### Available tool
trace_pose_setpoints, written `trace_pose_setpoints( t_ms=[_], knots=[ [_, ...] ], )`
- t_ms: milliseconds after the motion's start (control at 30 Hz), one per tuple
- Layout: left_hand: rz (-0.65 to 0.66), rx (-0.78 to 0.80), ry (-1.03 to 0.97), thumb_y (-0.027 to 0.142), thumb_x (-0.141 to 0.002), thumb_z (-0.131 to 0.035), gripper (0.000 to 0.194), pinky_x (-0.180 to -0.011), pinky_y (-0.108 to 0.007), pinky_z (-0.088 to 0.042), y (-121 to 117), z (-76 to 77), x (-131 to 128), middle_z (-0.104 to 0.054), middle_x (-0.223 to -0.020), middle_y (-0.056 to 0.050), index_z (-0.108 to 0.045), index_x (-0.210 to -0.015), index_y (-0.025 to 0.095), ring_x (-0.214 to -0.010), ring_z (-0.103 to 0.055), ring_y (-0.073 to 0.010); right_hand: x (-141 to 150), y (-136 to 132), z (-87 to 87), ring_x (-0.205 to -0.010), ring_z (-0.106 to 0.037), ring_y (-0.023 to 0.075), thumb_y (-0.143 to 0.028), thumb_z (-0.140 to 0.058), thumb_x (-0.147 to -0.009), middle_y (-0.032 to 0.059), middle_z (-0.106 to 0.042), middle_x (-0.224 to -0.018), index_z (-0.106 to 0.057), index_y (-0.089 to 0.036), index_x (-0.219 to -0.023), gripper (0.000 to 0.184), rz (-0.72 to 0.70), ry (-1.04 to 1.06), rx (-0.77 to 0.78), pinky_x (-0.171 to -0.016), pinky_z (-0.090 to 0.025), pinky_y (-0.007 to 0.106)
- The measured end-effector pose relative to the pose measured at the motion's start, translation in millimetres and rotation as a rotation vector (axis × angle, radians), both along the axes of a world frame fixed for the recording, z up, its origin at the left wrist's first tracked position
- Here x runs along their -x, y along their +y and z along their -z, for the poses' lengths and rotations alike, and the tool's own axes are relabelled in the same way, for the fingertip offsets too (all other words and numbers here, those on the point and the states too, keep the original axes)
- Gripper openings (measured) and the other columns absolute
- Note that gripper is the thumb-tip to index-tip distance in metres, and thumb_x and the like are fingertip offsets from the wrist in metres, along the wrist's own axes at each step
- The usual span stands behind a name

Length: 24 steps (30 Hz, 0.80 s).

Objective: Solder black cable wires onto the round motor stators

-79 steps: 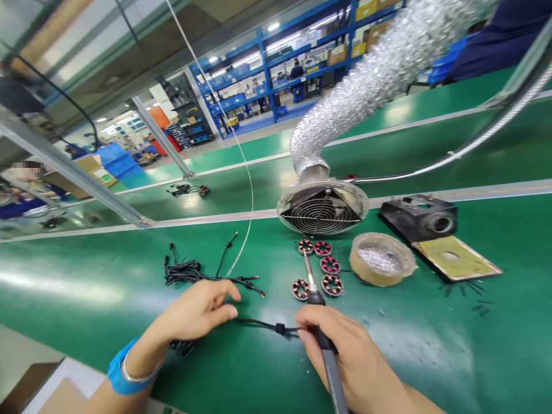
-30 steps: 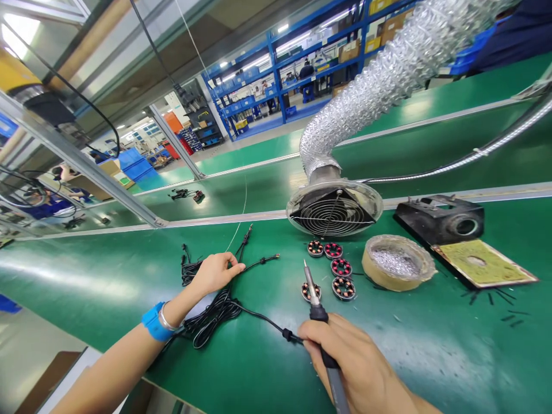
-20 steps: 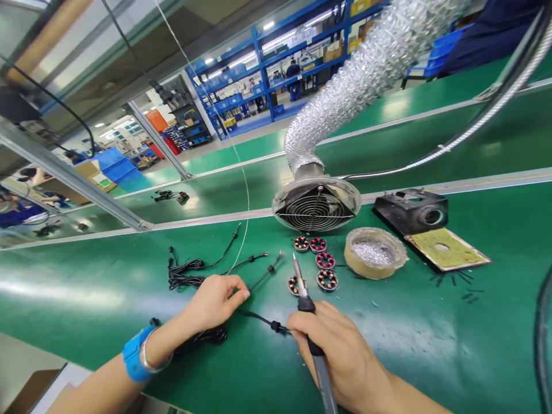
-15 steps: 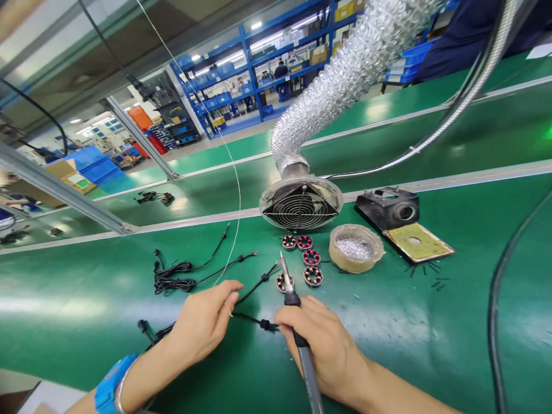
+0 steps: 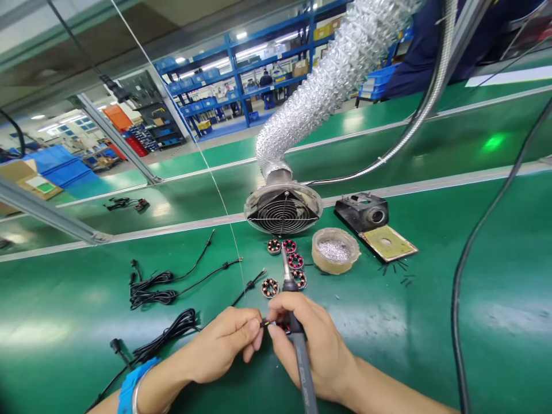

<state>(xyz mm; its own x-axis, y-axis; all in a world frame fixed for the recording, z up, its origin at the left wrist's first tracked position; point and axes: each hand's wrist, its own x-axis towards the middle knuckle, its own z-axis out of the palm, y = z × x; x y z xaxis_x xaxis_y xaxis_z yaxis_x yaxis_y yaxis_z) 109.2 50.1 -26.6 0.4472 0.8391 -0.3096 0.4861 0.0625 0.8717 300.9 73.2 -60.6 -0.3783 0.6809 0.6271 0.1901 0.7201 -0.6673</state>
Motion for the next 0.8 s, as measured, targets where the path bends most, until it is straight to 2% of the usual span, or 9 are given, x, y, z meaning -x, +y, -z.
trace_pose_setpoints(
  t_ms=[100, 233, 333, 433, 567, 667, 733, 800],
  knots=[
    [-0.019, -0.056, -0.018, 0.045, -0.098, -0.034, 0.036, -0.063, -0.024, -0.036, -4.0, 5.3, -2.1, -0.052, -0.062, 0.003, -0.050, -0.078, 0.020, -0.062, -0.048, -0.0134, 3.9, 0.6, -0.5, -0.060, -0.062, 0.0086, -0.010, -0.052, -0.087, -0.0037, -0.063, -0.073, -0.050, -0.023, -0.104, 0.022, -0.011, 0.012, 0.031, -0.057, -0.053, 0.016],
    [-0.140, -0.145, -0.019, 0.040, -0.098, -0.036, 0.024, -0.063, -0.026, -0.032, -12.1, 9.7, -7.4, -0.049, -0.072, 0.003, -0.048, -0.089, 0.020, -0.066, -0.043, -0.0135, 6.7, -3.0, -3.9, -0.058, -0.062, 0.0081, -0.010, -0.051, -0.085, -0.0046, -0.062, -0.071, -0.051, -0.024, -0.098, 0.018, 0.027, -0.012, 0.016, -0.057, -0.053, 0.016],
    [-0.208, -0.109, -0.059, 0.041, -0.099, -0.034, 0.025, -0.067, -0.027, -0.032, -14.7, 14.3, -8.5, -0.048, -0.077, 0.002, -0.045, -0.088, 0.021, -0.071, -0.042, -0.0144, 8.1, -8.3, -1.6, -0.055, -0.062, 0.0079, -0.011, -0.052, -0.085, -0.0045, -0.063, -0.071, -0.051, -0.023, -0.098, 0.018, 0.073, -0.006, 0.035, -0.056, -0.054, 0.015],
    [-0.239, -0.026, -0.083, 0.045, -0.098, -0.032, 0.028, -0.068, -0.029, -0.032, -12.6, 18.0, -6.3, -0.044, -0.076, 0.003, -0.042, -0.085, 0.022, -0.071, -0.041, -0.0154, 10.0, -13.7, 4.9, -0.053, -0.063, 0.0081, -0.010, -0.052, -0.086, -0.0038, -0.064, -0.072, -0.051, -0.023, -0.100, 0.020, 0.052, -0.017, 0.036, -0.053, -0.054, 0.015],
    [-0.196, 0.009, -0.019, 0.043, -0.098, -0.028, 0.027, -0.069, -0.030, -0.032, -9.6, 15.8, -2.6, -0.044, -0.077, 0.002, -0.039, -0.083, 0.023, -0.075, -0.042, -0.0171, 9.6, -14.5, 6.1, -0.052, -0.062, 0.0103, -0.008, -0.053, -0.086, -0.0016, -0.064, -0.071, -0.052, -0.021, -0.101, 0.020, 0.014, -0.070, -0.037, -0.052, -0.054, 0.019],
    [-0.133, -0.005, 0.079, 0.038, -0.098, -0.026, 0.023, -0.070, -0.032, -0.032, -10.6, 10.4, -2.5, -0.044, -0.079, 0.001, -0.037, -0.084, 0.023, -0.075, -0.042, -0.0183, 9.1, -8.2, -2.7, -0.063, -0.065, 0.0149, -0.005, -0.055, -0.084, 0.0035, -0.069, -0.078, -0.054, -0.020, -0.103, 0.024, -0.013, -0.063, -0.153, -0.061, -0.056, 0.026],
    [-0.089, -0.028, 0.130, 0.035, -0.098, -0.025, 0.020, -0.069, -0.032, -0.033, -12.0, 7.4, -3.6, -0.044, -0.078, 0.001, -0.034, -0.083, 0.024, -0.073, -0.042, -0.0185, 9.7, -2.2, -8.8, -0.070, -0.067, 0.0163, -0.005, -0.051, -0.088, 0.0067, -0.073, -0.088, -0.055, -0.020, -0.107, 0.024, -0.072, -0.073, -0.237, -0.066, -0.056, 0.029],
    [-0.051, -0.050, 0.154, 0.033, -0.098, -0.025, 0.018, -0.068, -0.031, -0.033, -13.2, 5.2, -4.5, -0.045, -0.078, 0.000, -0.032, -0.083, 0.024, -0.071, -0.042, -0.0184, 10.1, 3.8, -11.5, -0.066, -0.063, 0.0156, -0.009, -0.043, -0.096, 0.0049, -0.073, -0.083, -0.057, -0.020, -0.108, 0.022, -0.131, -0.144, -0.306, -0.062, -0.052, 0.029]
  ],
)
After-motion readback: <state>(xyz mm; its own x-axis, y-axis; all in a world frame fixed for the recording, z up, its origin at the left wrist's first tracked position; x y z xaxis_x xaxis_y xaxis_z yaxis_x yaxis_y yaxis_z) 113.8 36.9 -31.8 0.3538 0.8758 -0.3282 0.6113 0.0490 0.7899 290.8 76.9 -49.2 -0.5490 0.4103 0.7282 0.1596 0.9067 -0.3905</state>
